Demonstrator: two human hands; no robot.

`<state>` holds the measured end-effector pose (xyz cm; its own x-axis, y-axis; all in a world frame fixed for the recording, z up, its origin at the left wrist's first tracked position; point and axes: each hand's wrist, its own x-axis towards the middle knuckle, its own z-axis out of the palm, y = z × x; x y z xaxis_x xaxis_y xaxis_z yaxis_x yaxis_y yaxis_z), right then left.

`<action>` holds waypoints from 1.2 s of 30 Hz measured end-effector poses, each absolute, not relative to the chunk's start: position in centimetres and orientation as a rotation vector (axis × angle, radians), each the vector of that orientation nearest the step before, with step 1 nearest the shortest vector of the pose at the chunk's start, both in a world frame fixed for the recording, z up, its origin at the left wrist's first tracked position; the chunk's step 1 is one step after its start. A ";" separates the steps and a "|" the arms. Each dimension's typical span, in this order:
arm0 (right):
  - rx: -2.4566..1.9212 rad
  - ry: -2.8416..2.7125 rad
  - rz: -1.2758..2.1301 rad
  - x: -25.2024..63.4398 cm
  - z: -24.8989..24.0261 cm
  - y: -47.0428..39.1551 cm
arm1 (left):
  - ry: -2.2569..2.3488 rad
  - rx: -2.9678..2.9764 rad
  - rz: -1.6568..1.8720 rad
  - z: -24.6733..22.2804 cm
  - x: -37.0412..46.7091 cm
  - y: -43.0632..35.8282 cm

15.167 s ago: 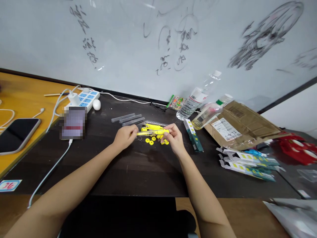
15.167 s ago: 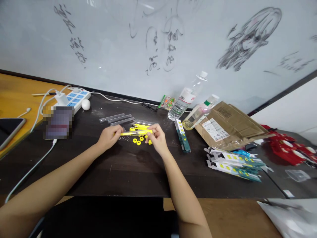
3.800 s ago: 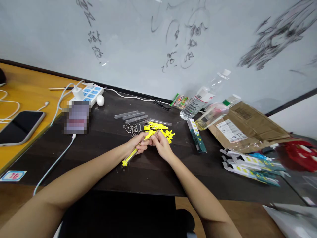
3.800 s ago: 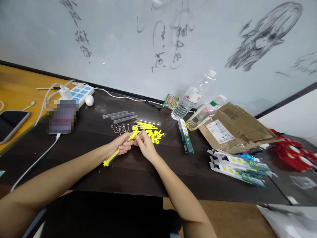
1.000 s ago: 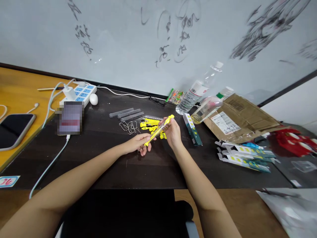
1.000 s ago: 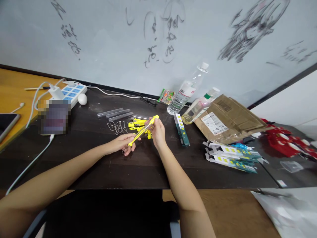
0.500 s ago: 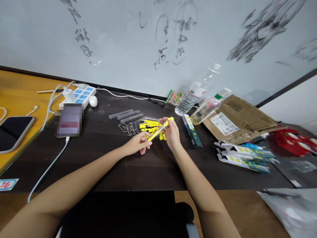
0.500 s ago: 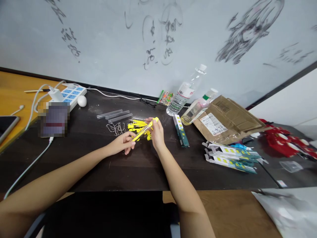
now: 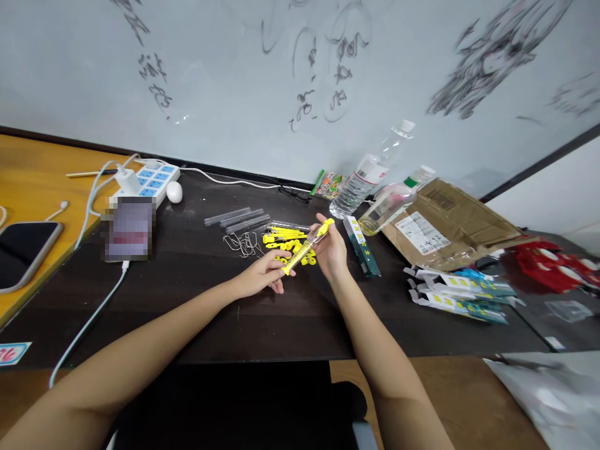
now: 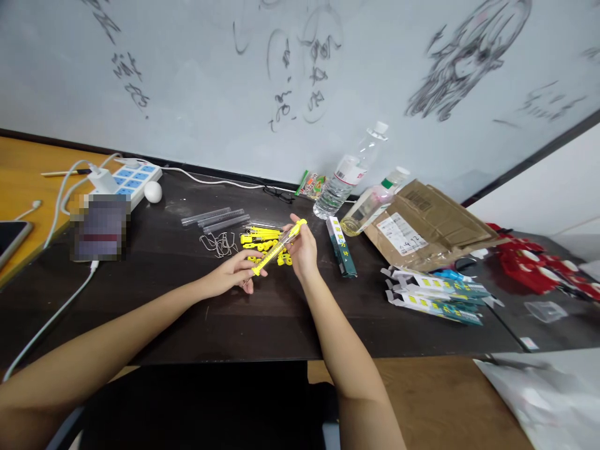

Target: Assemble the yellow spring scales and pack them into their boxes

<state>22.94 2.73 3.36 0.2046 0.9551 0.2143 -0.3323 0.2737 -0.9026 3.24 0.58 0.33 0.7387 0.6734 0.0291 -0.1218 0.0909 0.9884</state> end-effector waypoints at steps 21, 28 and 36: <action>-0.902 -1.043 1.118 21.7 2.2 2.6 | 0.621 1.496 0.709 -0.4 3.7 -0.1; -0.896 -0.962 1.028 23.2 2.9 3.1 | 0.584 1.514 0.618 -0.8 3.7 -0.5; -0.888 -0.999 1.070 22.2 2.7 2.7 | 0.564 1.442 0.643 -0.1 3.7 -0.4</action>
<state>22.16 2.72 2.66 0.1660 0.9639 0.2083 -0.2731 0.2479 -0.9295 3.70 -0.36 -0.12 0.7122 0.7013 0.0301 -0.0614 0.0195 0.9979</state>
